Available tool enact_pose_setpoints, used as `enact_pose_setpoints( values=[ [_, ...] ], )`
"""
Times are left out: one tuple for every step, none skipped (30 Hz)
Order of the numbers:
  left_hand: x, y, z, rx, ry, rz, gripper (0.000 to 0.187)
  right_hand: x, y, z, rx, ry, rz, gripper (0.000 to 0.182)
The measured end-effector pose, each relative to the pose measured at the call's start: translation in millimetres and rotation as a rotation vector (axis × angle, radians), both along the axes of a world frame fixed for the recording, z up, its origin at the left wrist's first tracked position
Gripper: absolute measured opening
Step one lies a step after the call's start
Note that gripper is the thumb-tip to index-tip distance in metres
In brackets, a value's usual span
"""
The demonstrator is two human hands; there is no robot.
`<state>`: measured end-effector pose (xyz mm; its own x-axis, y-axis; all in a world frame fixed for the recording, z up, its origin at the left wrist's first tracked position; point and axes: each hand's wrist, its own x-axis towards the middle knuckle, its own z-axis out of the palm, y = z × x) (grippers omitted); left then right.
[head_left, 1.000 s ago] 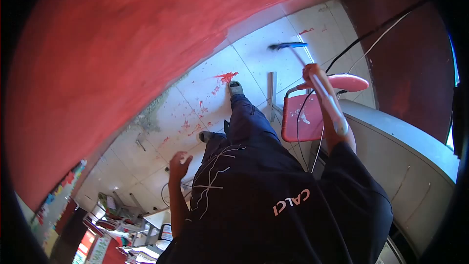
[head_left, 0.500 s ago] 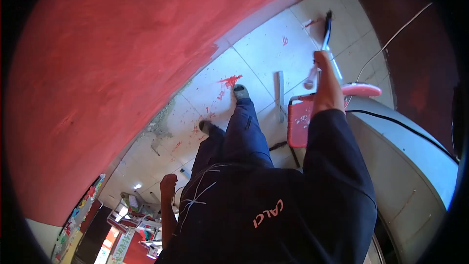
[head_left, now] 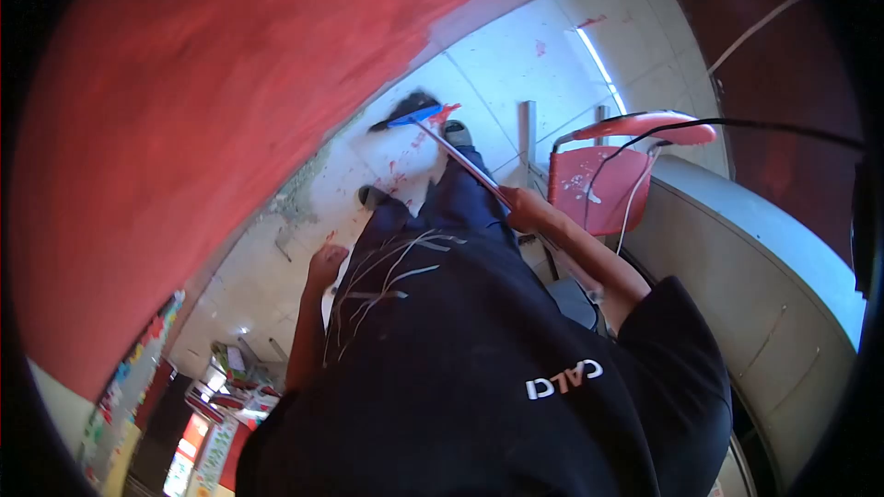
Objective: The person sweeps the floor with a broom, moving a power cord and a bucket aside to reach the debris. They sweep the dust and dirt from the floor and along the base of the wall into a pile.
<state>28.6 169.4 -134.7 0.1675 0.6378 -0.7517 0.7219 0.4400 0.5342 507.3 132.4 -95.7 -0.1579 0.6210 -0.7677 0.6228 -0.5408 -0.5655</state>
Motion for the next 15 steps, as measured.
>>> enact_pose_setpoints(
  values=[
    [-20,-3,-16,0.063,-0.057,-0.027,0.021,-14,2,13,0.013,0.098,-0.011,0.051],
    [-35,-1,-21,-0.060,-0.052,0.081,0.019,-33,7,41,-0.061,0.030,-0.062,0.049],
    [-46,0,-19,0.030,-0.118,0.106,0.018,-46,3,53,-0.049,-0.042,-0.064,0.048],
    [-58,1,-18,0.027,-0.100,0.194,0.018,-54,-6,59,-0.040,-0.115,-0.075,0.047],
    [-74,2,-17,0.023,-0.082,0.280,0.018,-61,-19,56,-0.008,-0.209,-0.025,0.046],
    [-93,-2,-14,0.014,-0.081,0.326,0.018,-63,-31,52,0.025,-0.304,0.031,0.045],
    [-111,-6,-12,0.008,-0.080,0.379,0.019,-64,-40,51,0.074,-0.344,-0.004,0.035],
    [-129,-13,-13,-0.001,-0.079,0.436,0.019,-61,-43,39,0.080,-0.528,0.174,0.023],
    [-151,-25,-19,0.030,-0.077,0.438,0.019,-41,-60,-5,0.192,-0.597,0.099,0.022],
    [-177,-41,-30,0.058,-0.073,0.448,0.020,-27,-52,-30,0.162,-0.649,0.082,0.024],
    [-201,-62,-36,0.079,-0.063,0.458,0.020,-41,-25,-11,0.174,-0.638,-0.175,0.026],
    [-219,-78,-33,0.031,-0.031,0.462,0.025,-14,-15,-71,0.174,-0.677,0.023,0.026],
    [-231,-97,-26,0.038,-0.059,0.546,0.026,-28,17,-68,0.062,-0.688,-0.173,0.027],
    [-251,-122,-33,0.036,-0.023,0.460,0.027,-50,48,-66,-0.067,-0.638,-0.274,0.027],
    [-274,-149,-46,0.041,0.010,0.373,0.027,-63,63,-91,0.032,-0.622,-0.319,0.023]
  ],
)
